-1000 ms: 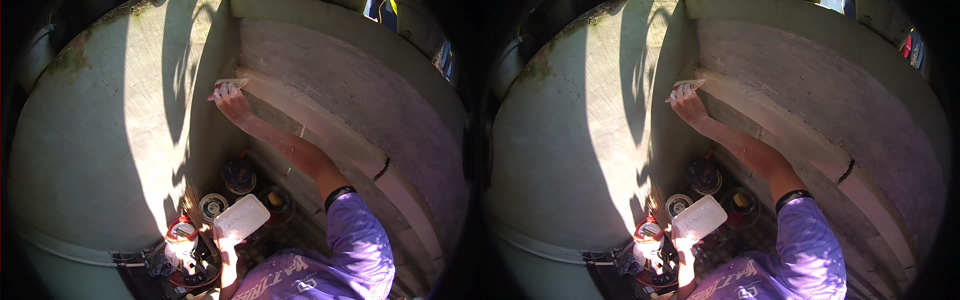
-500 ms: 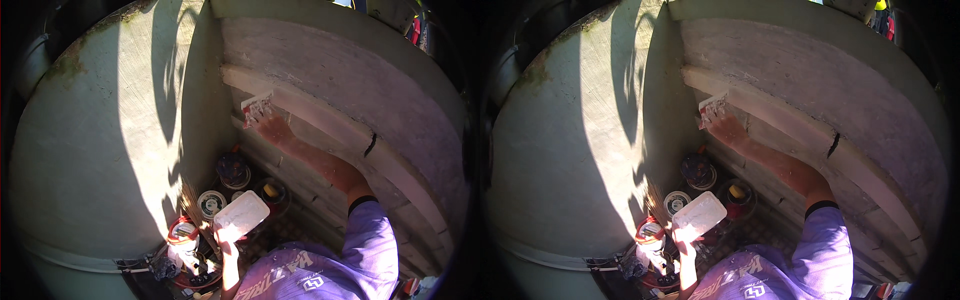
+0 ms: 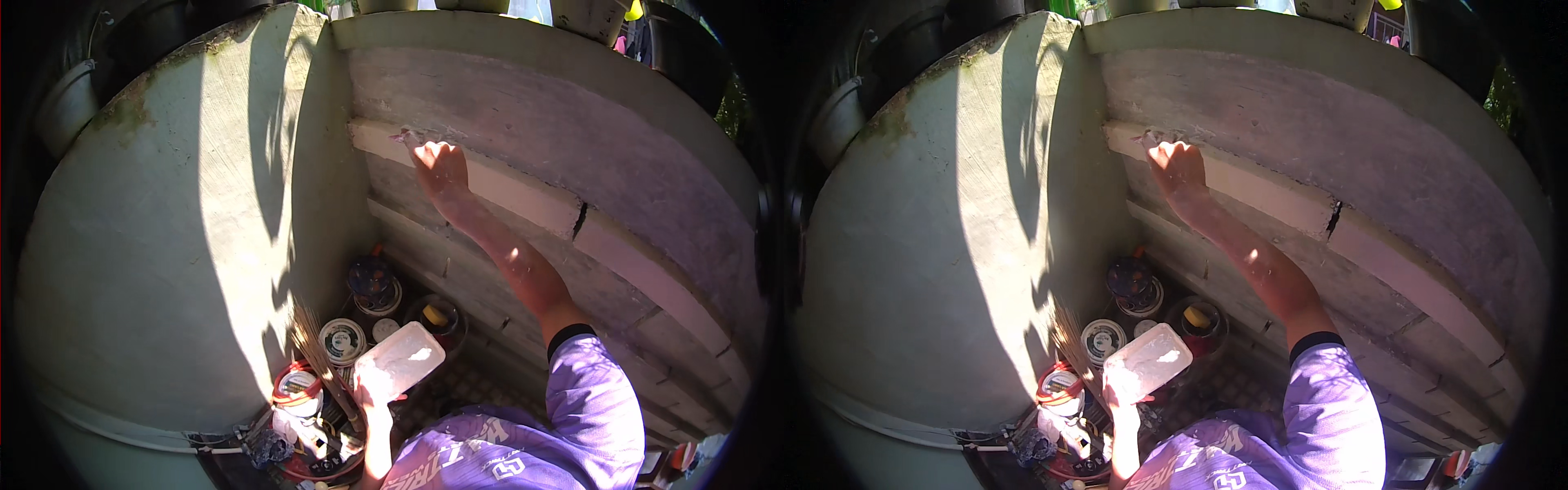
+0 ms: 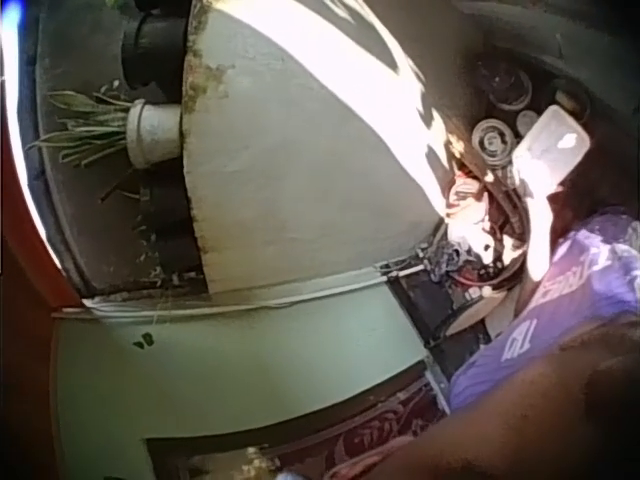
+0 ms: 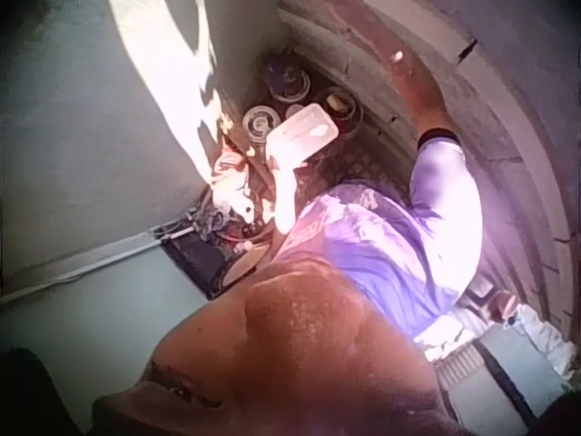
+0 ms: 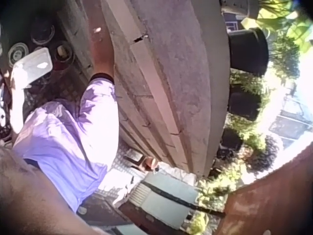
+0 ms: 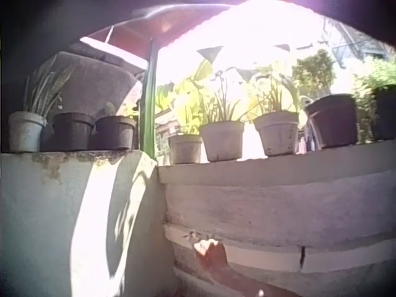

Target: The recorder applies wall filler or plaster to joints in a concrete wall using a hand spreader, then cleans the tool in a bucket of water.

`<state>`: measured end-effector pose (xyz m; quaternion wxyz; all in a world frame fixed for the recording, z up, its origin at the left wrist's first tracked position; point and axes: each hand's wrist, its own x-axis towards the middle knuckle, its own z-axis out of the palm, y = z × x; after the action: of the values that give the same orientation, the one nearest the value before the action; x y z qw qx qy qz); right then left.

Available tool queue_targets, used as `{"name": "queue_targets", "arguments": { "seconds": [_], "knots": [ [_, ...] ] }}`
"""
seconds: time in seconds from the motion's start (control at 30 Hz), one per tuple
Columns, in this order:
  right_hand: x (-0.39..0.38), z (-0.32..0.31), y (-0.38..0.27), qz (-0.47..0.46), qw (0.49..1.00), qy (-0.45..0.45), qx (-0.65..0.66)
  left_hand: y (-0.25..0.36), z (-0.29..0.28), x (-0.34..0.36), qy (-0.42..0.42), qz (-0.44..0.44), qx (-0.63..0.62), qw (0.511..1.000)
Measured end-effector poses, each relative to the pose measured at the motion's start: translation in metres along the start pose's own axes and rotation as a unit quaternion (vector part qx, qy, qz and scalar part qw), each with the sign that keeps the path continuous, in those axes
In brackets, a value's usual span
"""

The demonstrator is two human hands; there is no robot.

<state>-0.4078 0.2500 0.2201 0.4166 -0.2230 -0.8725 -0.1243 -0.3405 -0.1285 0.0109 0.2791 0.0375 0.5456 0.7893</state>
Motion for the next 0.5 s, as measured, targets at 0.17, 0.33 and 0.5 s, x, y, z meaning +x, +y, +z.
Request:
{"name": "queue_targets", "arguments": {
  "seconds": [0.17,0.33,0.5],
  "knots": [
    [0.056,0.005,-0.010,0.060,0.984,-0.167,-0.023,0.002,0.003,-0.005,-0.049,0.015,0.016,0.999],
    [0.078,-0.007,-0.015,0.045,0.984,-0.170,-0.032,0.001,0.005,-0.008,-0.048,0.022,0.003,0.999],
    [0.074,-0.039,0.023,0.006,0.999,0.004,0.041,-0.001,-0.004,-0.013,-0.030,0.028,0.010,0.999]
  ]
}}
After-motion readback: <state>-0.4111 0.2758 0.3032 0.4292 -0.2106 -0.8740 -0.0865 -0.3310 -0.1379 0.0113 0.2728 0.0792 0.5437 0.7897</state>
